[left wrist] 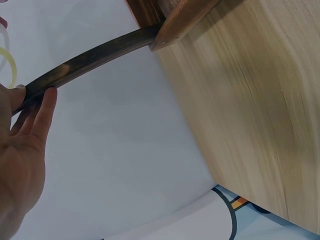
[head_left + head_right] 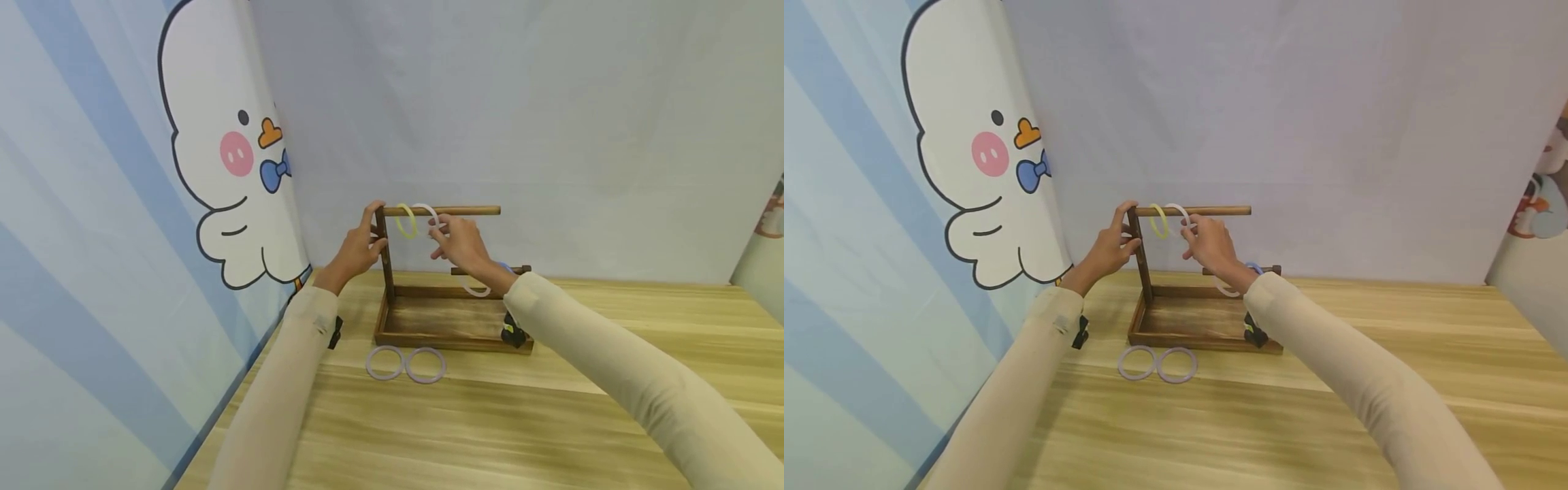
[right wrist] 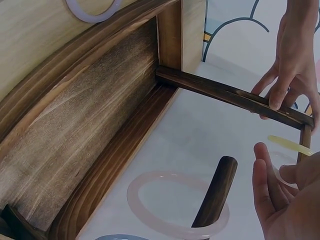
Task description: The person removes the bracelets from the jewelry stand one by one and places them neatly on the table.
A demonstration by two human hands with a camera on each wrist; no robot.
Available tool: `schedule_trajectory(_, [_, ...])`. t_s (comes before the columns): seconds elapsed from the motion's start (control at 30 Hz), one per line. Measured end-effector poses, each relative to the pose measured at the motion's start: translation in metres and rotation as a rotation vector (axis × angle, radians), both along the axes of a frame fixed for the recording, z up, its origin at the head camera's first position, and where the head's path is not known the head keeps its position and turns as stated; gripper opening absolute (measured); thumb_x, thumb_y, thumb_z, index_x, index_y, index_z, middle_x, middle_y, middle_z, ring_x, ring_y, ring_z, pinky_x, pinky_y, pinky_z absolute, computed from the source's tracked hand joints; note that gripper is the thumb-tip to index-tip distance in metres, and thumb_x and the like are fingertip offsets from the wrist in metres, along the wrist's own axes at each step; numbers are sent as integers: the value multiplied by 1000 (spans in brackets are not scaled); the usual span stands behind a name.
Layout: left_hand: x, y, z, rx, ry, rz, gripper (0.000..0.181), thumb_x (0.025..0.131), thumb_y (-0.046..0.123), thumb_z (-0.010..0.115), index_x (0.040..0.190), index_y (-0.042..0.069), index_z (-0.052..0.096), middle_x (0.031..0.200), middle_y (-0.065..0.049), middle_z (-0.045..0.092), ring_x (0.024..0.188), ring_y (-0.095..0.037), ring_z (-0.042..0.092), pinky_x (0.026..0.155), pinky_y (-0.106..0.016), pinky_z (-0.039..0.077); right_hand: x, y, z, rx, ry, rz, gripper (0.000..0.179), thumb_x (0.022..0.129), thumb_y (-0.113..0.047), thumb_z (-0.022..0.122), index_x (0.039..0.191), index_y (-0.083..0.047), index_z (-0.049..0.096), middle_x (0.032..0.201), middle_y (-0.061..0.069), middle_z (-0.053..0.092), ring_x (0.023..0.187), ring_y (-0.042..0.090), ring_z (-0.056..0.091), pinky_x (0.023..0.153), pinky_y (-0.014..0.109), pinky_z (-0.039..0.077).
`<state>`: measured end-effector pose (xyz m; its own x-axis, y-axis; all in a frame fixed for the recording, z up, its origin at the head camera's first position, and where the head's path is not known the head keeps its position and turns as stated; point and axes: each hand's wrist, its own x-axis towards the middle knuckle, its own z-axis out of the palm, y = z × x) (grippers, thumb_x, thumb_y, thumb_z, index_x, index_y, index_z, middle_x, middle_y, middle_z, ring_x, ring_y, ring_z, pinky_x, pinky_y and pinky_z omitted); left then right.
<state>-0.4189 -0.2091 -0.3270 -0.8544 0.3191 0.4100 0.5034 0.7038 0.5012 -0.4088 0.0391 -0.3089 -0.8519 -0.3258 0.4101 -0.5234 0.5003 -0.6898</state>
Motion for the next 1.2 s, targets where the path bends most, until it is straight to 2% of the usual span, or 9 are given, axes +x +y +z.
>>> schedule_trajectory(0.27, [-1,1,0,-11,-3,1,73,106,5,57,162,21,12,124,-27,64,116,-42,68,93,-46,60,-1,6,1,-4,-17,16,32,109,-14,57,136,3,63,119,25,73,72,31,77,54,25,60])
schedule_trajectory(0.53, [-2,1,1,-12,-11,6,73,107,6,57,161,22,12,125,-27,64,117,-42,68,93,-46,60,-1,19,1,6,-21,1,33,109,-13,58,137,2,62,117,25,73,66,30,76,47,22,56])
schedule_trajectory(0.67, [-1,1,1,-19,-15,8,73,107,6,57,162,23,12,125,-27,64,117,-41,68,92,-46,61,0,24,1,0,-23,1,33,108,-12,58,137,3,62,115,25,74,65,30,76,50,30,59])
schedule_trajectory(0.73, [0,1,1,-26,-13,13,73,107,6,57,162,24,12,125,-26,64,117,-41,68,92,-46,61,0,27,1,-2,-22,2,32,108,-11,58,136,4,63,113,25,74,62,26,75,54,38,62])
schedule_trajectory(0.83, [0,1,0,-25,-12,8,73,107,6,57,162,24,12,125,-27,64,117,-41,68,93,-46,60,1,31,2,5,-23,5,32,108,-10,58,136,4,63,112,24,75,58,20,74,56,42,62])
schedule_trajectory(0.9, [0,1,0,-24,-12,5,73,107,5,57,162,23,12,125,-27,64,117,-41,67,94,-46,60,2,34,2,17,-22,4,32,108,-11,57,136,4,63,112,24,75,58,19,73,52,36,61])
schedule_trajectory(1.07, [-1,0,0,-26,-19,13,72,107,7,56,162,22,12,126,-26,64,117,-41,67,91,-46,61,3,42,4,32,-25,-12,32,109,-12,56,137,3,63,112,24,75,62,28,75,42,19,49])
schedule_trajectory(1.2, [-2,1,0,-29,-18,18,72,107,7,56,162,23,12,126,-26,64,117,-41,67,90,-46,61,3,52,4,33,-34,-27,33,109,-12,57,137,3,63,112,24,75,59,23,74,42,17,47])
